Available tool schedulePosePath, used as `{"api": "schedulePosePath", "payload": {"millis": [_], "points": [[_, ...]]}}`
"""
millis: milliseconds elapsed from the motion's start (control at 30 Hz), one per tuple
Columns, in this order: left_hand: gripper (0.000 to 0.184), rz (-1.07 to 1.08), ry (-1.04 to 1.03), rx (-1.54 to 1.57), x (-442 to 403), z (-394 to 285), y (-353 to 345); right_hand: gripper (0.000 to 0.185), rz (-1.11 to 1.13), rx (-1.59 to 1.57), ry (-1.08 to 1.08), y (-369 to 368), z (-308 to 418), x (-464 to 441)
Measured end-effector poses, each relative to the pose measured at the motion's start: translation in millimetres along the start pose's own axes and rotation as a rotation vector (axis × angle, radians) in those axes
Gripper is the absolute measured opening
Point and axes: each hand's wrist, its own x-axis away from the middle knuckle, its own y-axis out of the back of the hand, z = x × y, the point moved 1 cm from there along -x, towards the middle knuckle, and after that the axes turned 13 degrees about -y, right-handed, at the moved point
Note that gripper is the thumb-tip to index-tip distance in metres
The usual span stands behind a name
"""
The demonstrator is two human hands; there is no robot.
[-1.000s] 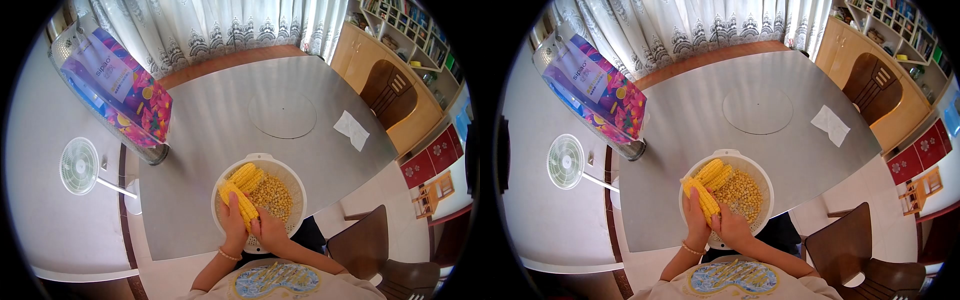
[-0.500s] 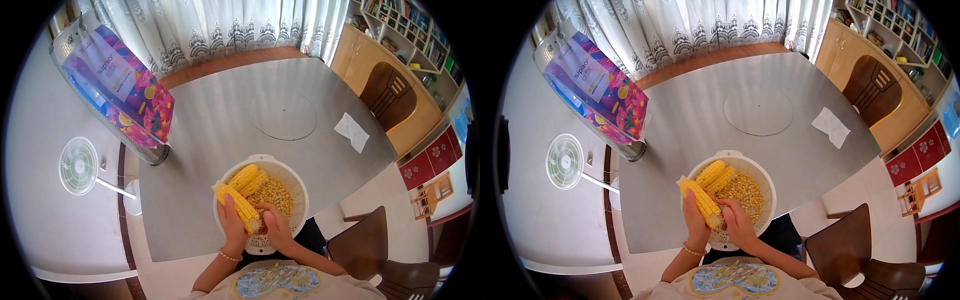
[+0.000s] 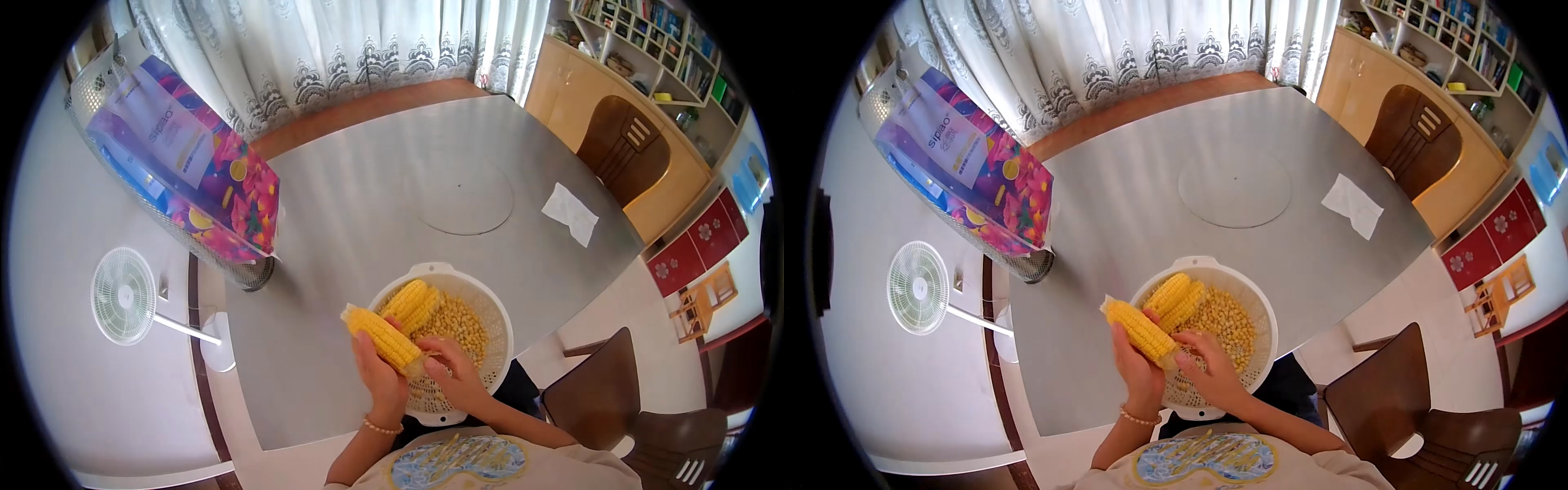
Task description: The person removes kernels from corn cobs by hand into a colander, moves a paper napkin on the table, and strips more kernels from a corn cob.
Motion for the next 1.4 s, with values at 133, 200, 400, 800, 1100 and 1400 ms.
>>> {"api": "schedulePosePath", "payload": {"millis": [133,200,400,800,1100,1400], "points": [[0.035,0.054,0.129,0.152,3.7,3.2,-2.2,0.040,0.156,-0.083,-0.293,4.6,3.0,-0.6],[0.033,0.076,0.123,0.165,8.1,-0.3,-2.7,0.041,0.191,-0.166,-0.394,0.0,10.6,5.7],[0.025,0.096,0.010,-0.079,17.5,5.1,-17.7,0.039,0.299,-0.380,-0.527,7.1,12.6,8.2],[0.030,-0.041,-0.007,-0.006,47.8,5.9,-22.3,0.029,0.387,-0.491,-0.518,18.8,-0.8,22.8],[0.034,-0.083,0.008,0.053,41.8,13.3,-5.7,0.032,0.399,-0.559,-0.601,14.4,-5.0,25.0],[0.032,-0.069,-0.077,-0.129,24.1,7.4,-16.1,0.040,0.327,0.131,-0.196,28.9,7.3,0.9]]}}
